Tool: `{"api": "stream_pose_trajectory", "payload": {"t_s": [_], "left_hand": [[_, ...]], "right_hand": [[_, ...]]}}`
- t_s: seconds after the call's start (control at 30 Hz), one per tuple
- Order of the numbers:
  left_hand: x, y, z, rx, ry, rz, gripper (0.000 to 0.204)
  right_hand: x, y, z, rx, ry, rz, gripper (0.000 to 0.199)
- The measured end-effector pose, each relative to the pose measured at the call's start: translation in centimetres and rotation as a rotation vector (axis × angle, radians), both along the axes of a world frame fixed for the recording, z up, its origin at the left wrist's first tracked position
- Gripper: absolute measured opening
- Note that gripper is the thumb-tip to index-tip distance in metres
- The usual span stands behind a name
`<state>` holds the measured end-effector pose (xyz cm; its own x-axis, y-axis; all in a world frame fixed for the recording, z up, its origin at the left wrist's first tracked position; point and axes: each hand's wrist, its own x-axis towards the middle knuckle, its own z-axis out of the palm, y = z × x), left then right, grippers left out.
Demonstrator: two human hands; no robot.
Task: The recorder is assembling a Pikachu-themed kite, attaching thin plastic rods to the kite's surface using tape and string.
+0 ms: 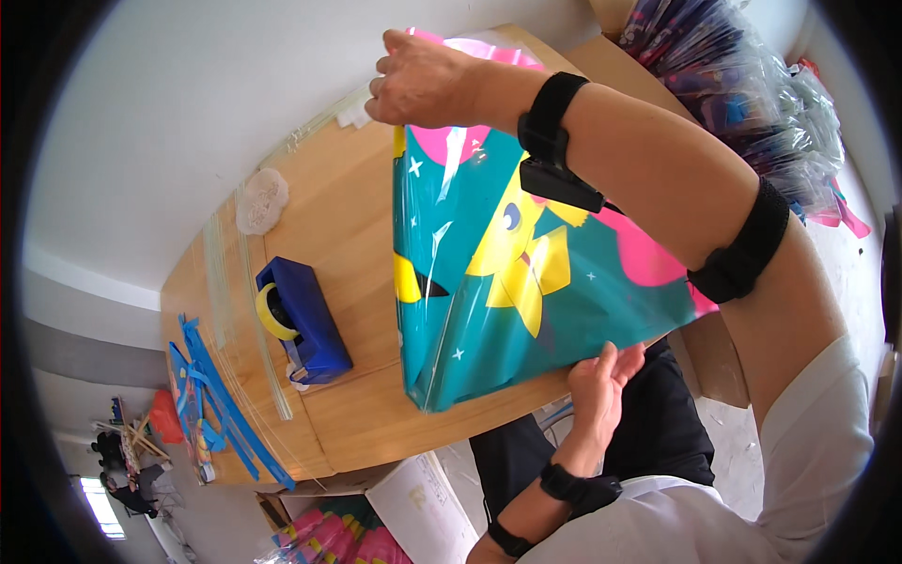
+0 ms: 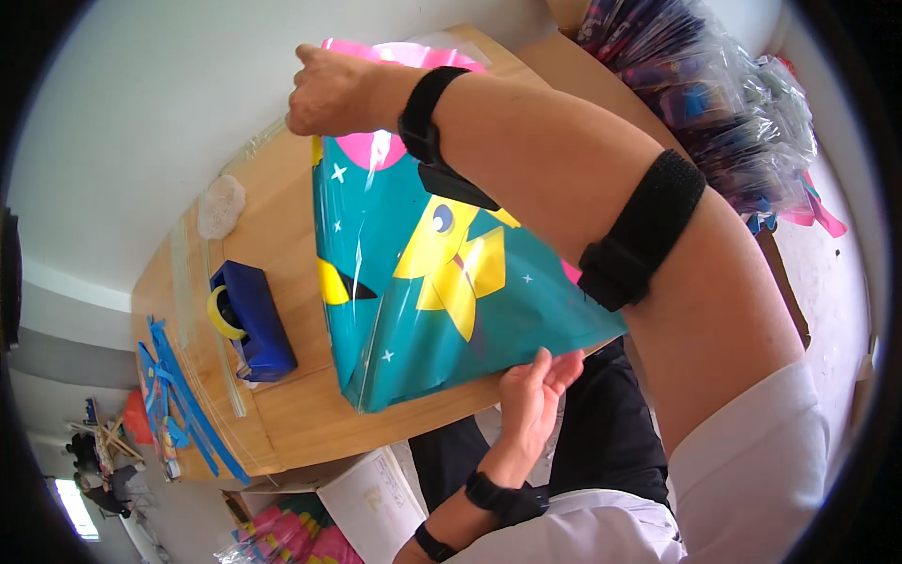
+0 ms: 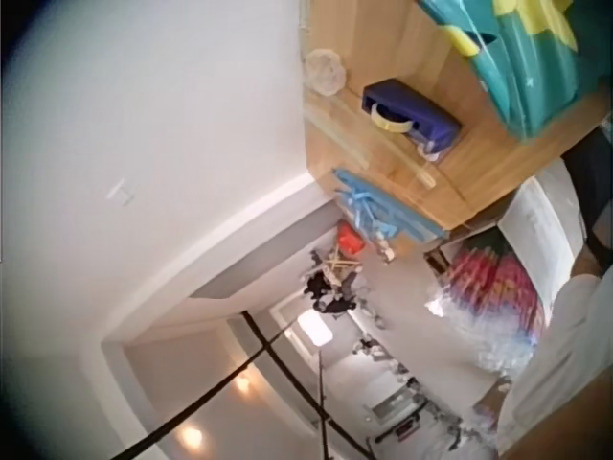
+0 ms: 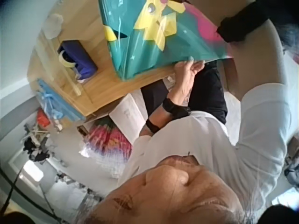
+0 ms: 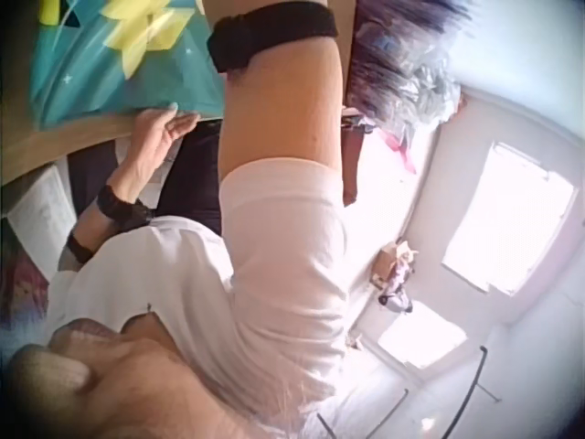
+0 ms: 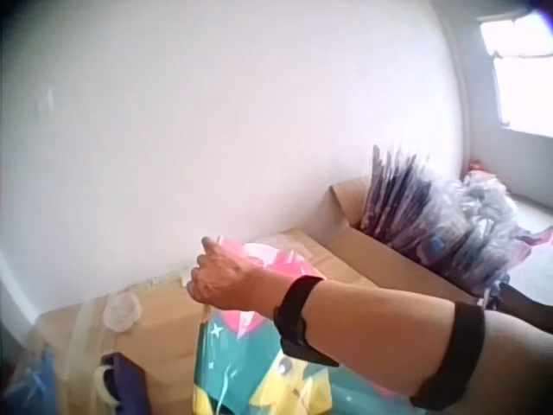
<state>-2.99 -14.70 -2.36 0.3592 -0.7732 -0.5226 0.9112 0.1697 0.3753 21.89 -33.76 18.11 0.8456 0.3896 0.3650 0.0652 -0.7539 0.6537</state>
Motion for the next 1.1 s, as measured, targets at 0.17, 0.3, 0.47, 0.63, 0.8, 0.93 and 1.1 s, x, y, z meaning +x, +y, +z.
{"api": "stream_pose_trajectory", "payload": {"t_s": [0.17, 0.3, 0.47, 0.63, 0.8, 0.93, 1.1], "left_hand": [[6.4, 7.1, 3.7, 0.153, -0.958, -0.187, 0.013], [15.8, 10.5, 5.5, 0.907, -1.852, 0.526, 0.032], [19.8, 10.5, 3.1, 0.958, -1.551, 0.141, 0.043], [21.4, 11.3, 0.8, 1.046, -1.532, 0.088, 0.014], [24.4, 12.6, 1.6, 0.961, -1.547, 0.000, 0.010], [26.4, 14.3, 0.1, 0.886, -1.452, -0.005, 0.011], [26.0, 14.2, 0.5, 0.851, -1.396, 0.052, 0.012]], "right_hand": [[0.2, 0.6, -1.3, 0.031, 0.050, 0.042, 0.006], [1.2, 1.1, -2.9, 0.036, 0.066, 0.009, 0.006], [0.4, 0.5, -2.7, 0.073, 0.118, -0.009, 0.005], [-1.8, 0.7, -4.9, 0.252, -0.180, 0.206, 0.010], [-12.6, 4.6, -12.0, 0.688, -0.078, 0.070, 0.018], [-20.8, 8.2, -18.0, 0.922, 0.170, -0.084, 0.054], [-25.4, 8.2, -20.3, 1.037, 0.240, -0.329, 0.060]]}}
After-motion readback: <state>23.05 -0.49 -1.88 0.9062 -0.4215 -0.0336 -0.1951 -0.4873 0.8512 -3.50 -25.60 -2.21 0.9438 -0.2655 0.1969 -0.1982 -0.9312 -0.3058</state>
